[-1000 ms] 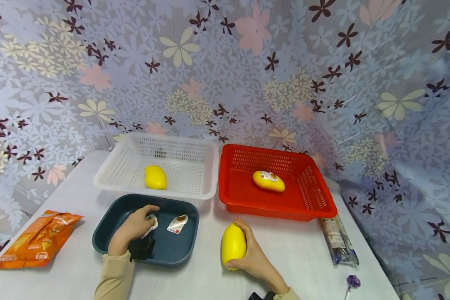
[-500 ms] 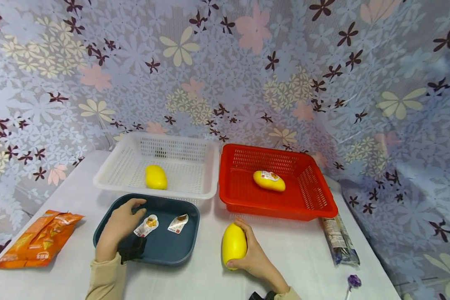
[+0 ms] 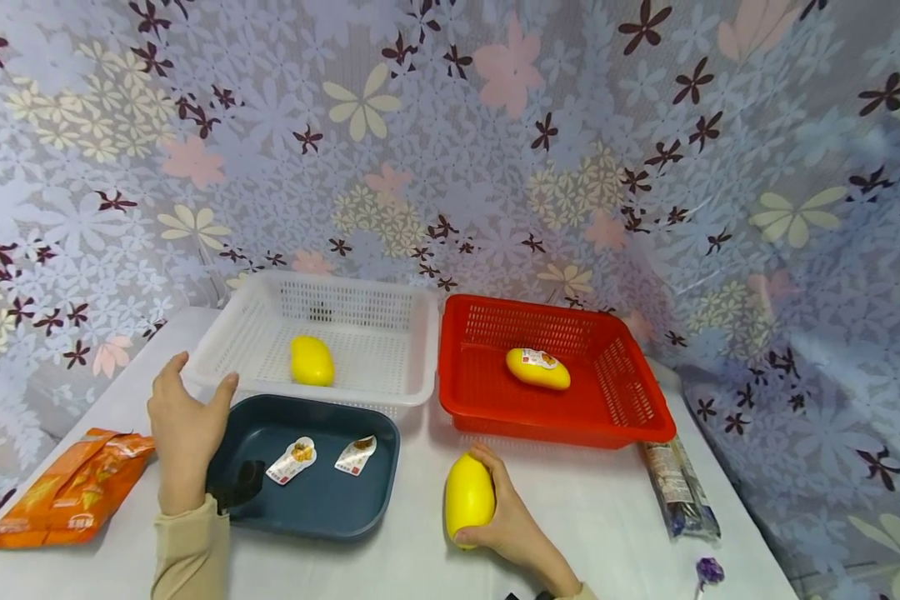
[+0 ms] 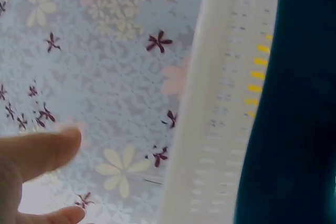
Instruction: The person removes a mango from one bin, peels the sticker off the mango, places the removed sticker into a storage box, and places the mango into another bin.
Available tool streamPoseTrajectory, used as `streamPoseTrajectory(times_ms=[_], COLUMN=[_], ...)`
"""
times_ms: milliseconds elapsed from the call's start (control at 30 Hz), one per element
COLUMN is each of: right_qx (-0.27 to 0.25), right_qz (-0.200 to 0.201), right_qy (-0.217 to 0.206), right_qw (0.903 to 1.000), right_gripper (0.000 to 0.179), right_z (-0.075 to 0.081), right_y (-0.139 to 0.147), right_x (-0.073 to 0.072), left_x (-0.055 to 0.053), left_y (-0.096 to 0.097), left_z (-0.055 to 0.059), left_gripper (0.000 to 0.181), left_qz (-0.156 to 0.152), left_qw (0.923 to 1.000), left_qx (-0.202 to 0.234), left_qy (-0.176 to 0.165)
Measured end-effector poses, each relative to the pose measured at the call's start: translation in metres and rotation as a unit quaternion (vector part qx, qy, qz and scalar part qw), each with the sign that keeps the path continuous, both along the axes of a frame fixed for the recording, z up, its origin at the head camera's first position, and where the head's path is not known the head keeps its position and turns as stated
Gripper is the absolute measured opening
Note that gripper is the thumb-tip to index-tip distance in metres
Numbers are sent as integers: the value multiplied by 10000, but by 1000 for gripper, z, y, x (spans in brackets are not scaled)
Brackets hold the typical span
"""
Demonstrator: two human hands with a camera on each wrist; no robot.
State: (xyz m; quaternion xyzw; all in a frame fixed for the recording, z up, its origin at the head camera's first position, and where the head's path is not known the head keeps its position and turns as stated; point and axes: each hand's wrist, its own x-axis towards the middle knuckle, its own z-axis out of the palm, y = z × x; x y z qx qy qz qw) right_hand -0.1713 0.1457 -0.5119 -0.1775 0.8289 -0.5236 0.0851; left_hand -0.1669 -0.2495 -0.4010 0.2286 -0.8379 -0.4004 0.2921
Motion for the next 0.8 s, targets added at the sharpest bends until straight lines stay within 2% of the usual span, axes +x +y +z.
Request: streamPoseTrajectory(times_ms=[367, 433, 633, 800], right_qx=[96, 134, 76, 80], right_qz=[17, 35, 24, 25], right_qy=[185, 276, 488, 384], right_qw=[9998, 9995, 9988, 9992], right_gripper=[111, 112, 111, 110], right_z=[0, 1, 0, 0], right_y=[-1, -1, 0, 0], right_x=[4, 5, 6, 4], left_x=[-18, -19, -22, -25], left_y=[-23, -26, -25, -22], left_z=[-14, -14, -16, -20], left_gripper=[96, 98, 98, 98], left_qz=[-773, -830, -920, -974], left_qw=[9943, 9929, 9914, 9902], left_qx=[-24, 64, 305, 389], left_qy=[-741, -851, -882, -926])
